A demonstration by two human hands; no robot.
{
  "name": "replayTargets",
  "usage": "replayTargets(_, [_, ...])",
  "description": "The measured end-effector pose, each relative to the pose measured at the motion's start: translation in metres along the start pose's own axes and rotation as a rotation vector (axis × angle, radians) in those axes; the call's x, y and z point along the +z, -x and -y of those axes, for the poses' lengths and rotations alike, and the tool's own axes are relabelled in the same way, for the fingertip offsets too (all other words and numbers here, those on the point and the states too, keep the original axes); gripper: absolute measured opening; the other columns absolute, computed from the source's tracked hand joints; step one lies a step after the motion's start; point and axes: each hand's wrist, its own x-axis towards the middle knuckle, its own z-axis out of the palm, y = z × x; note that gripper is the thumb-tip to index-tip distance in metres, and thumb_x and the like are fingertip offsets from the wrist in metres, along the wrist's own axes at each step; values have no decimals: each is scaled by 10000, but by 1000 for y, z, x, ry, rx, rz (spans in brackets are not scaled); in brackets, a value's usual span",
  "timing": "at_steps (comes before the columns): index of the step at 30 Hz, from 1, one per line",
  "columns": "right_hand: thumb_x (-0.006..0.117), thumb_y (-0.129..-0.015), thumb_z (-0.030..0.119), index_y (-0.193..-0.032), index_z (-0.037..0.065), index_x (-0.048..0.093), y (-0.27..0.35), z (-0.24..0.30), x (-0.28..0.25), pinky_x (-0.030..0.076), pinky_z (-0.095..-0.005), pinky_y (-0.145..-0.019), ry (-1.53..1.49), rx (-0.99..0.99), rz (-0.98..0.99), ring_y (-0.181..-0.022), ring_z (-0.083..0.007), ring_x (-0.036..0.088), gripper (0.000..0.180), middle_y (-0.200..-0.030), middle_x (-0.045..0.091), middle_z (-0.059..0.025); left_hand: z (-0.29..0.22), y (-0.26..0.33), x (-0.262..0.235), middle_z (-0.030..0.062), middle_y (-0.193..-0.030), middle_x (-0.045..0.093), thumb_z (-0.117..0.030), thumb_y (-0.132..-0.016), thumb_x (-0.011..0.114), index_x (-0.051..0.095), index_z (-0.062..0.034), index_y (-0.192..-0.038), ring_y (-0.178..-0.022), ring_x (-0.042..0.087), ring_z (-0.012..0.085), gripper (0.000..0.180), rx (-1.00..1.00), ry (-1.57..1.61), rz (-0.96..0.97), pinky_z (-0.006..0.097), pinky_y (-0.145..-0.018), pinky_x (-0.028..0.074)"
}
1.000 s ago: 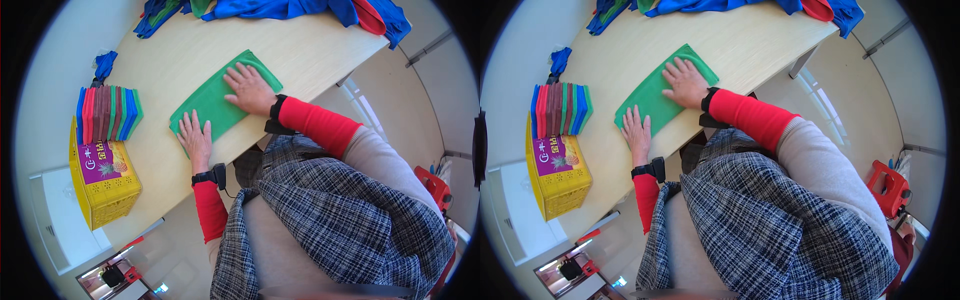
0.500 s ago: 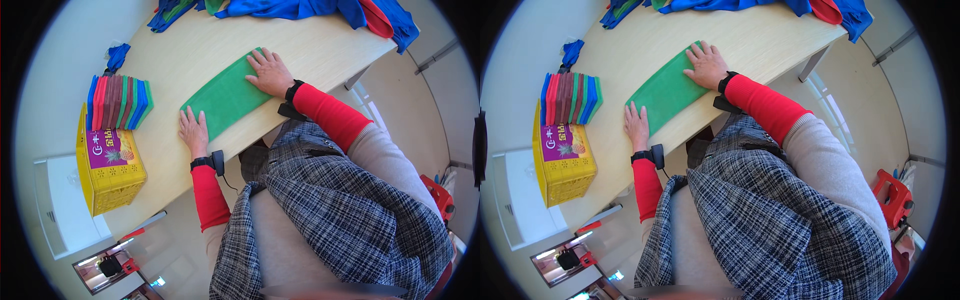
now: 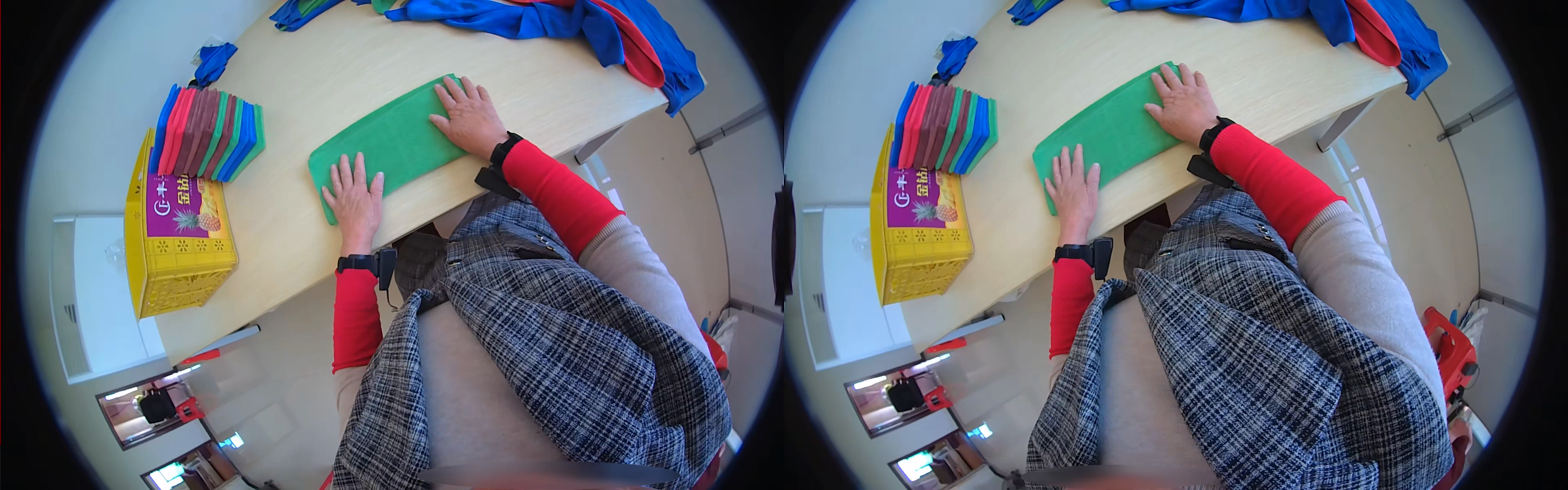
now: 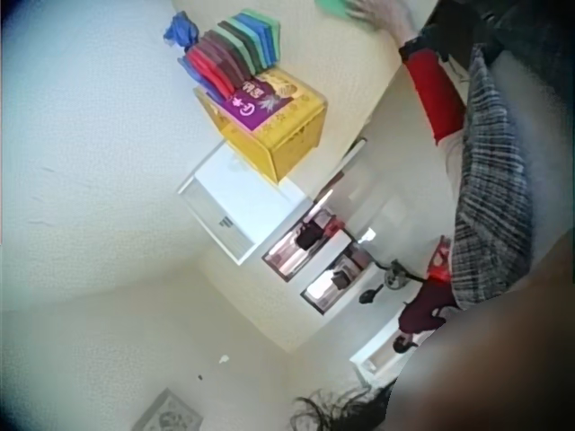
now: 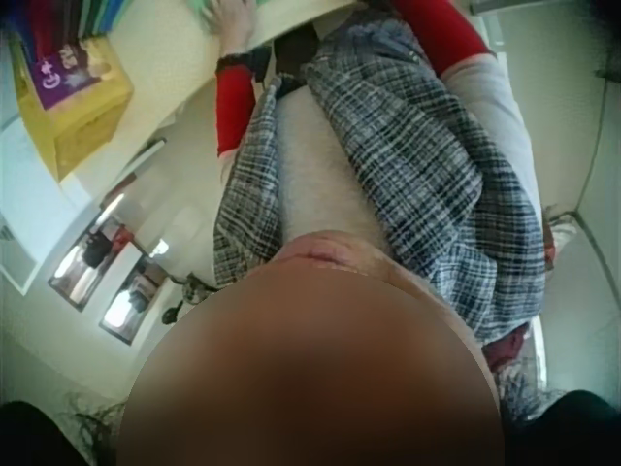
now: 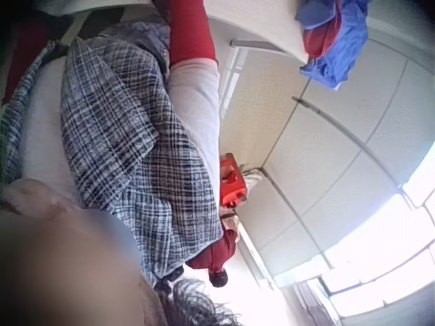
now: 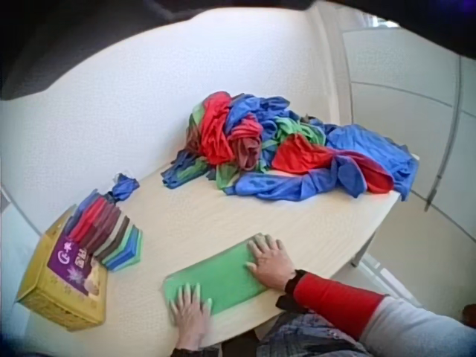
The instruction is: Fold various pieces of colorful cloth on a workbench.
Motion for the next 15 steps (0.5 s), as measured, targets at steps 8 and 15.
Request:
replayTargets(8, [450,-1031,472,-1509,59,414,6,-2,-2,299,-515,-1165,15,-9,-26,-1455,-383,336,633,-1578,393,-157,12,2,-5,114,-1650,275,-470,-1040,436,369,-193,-1566,-1533,199,332,598,40,-11,-32,619,-1209,101])
replayTargets(15, [464,-1020,473,-1502,52,427,24,6,-22,276,-529,-1184,101,24,50,-1475,-379,314,641,-1579,391,-158,9,-5,-18,111,-1652,273,-455,-1043,437,363,-172,-1567,-1537,194,320,600,20,-71,39,618,-1209,107])
